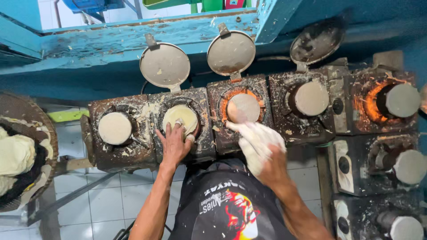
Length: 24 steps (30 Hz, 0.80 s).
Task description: The person cooks round flatbreads on a row of gas stoves, pressing and flipping the dough on hot griddles with a cloth, and places finished breads into a woven basket. They also scoop fresh dough from a large bowl and spread it onto empty griddles.
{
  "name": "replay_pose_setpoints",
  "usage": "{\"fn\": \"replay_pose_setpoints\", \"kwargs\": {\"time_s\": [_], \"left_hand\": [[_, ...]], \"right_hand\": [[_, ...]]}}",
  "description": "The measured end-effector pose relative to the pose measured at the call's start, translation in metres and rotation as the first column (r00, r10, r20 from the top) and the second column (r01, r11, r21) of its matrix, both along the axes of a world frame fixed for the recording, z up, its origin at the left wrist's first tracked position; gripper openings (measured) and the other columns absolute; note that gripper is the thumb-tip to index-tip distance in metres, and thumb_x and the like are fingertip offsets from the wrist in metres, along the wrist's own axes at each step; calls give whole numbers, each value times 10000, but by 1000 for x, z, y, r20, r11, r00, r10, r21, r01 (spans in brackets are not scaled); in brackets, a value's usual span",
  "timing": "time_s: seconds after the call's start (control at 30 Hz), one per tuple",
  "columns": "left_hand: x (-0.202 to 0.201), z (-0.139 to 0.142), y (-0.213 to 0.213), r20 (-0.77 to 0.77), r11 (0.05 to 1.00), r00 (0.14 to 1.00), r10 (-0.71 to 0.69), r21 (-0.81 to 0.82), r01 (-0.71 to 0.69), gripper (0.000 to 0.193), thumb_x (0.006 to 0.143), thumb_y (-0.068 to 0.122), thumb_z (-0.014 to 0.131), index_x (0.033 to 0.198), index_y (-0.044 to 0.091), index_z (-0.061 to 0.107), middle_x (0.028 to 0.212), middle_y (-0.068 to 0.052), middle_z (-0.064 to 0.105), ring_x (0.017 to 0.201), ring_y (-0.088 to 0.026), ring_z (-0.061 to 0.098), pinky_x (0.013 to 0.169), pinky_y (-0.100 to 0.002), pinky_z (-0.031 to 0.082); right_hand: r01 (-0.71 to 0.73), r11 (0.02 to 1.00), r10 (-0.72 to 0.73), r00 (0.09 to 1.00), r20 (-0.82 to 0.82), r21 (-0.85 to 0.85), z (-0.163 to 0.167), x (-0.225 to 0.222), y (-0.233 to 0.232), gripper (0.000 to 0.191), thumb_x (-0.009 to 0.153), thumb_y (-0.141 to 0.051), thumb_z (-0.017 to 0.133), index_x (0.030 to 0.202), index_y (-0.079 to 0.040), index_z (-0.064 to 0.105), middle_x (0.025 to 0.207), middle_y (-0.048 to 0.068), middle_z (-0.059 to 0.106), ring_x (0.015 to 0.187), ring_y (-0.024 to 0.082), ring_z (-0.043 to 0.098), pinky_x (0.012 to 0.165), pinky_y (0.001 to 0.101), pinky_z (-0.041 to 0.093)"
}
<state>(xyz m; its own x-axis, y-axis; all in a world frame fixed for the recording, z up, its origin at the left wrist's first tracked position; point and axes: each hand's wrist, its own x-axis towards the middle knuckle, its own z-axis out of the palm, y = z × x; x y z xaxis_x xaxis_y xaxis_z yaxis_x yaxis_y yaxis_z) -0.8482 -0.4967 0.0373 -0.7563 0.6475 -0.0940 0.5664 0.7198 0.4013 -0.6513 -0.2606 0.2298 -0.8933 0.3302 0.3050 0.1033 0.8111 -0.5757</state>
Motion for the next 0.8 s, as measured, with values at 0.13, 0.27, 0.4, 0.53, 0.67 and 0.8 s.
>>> {"fn": "replay_pose_setpoints", "kwargs": {"time_s": [0.13,0.27,0.4,0.53,0.67,0.8], "left_hand": [[10,2,2,28,1000,1000,13,7,-13,670,761,329,789,1301,9,558,1496,-188,450,1429,-527,310,1132,-791,50],[20,-7,8,9,999,999,52,-3,-52,808,672,321,840,1305,-33,483,1502,-229,363,1451,-540,227,1142,-778,63],[20,-15,9,-26,999,999,32,-29,-33,792,668,248,826,1333,-15,485,1512,-220,366,1475,-521,224,1163,-766,73],[13,-19,4,-23,1000,1000,-15,8,16,791,673,230,816,1340,-33,483,1499,-240,375,1468,-521,237,1169,-765,78],[7,-18,-3,-13,996,996,-85,32,86,765,689,244,816,1322,-37,492,1495,-241,386,1462,-520,258,1157,-776,80],[2,-10,-5,-27,991,991,-130,8,131,759,693,284,819,1307,-31,502,1476,-242,399,1439,-520,285,1138,-785,93]], "right_hand": [[-131,-114,-180,978,-110,-985,4,92,31,577,1025,-376,469,1246,134,623,1112,333,712,1032,415,723,934,530,560],[-115,-78,-511,857,-59,-990,-7,146,57,595,1124,-480,420,1195,68,642,1021,267,694,992,431,677,924,566,528],[-152,173,-738,635,-230,-973,10,175,73,544,1057,-461,479,1104,47,669,1007,232,690,967,375,672,879,495,544],[-113,400,-741,544,-394,-909,-11,151,78,493,991,-442,537,1014,25,695,992,197,685,942,318,668,834,425,561],[-53,303,-801,528,-284,-952,-90,54,91,445,924,-423,596,924,4,721,978,161,681,917,261,663,789,354,577],[139,986,-163,915,-368,-90,-176,-59,83,337,1166,-232,422,1137,-27,687,1196,139,730,1025,270,734,897,370,619]]}}
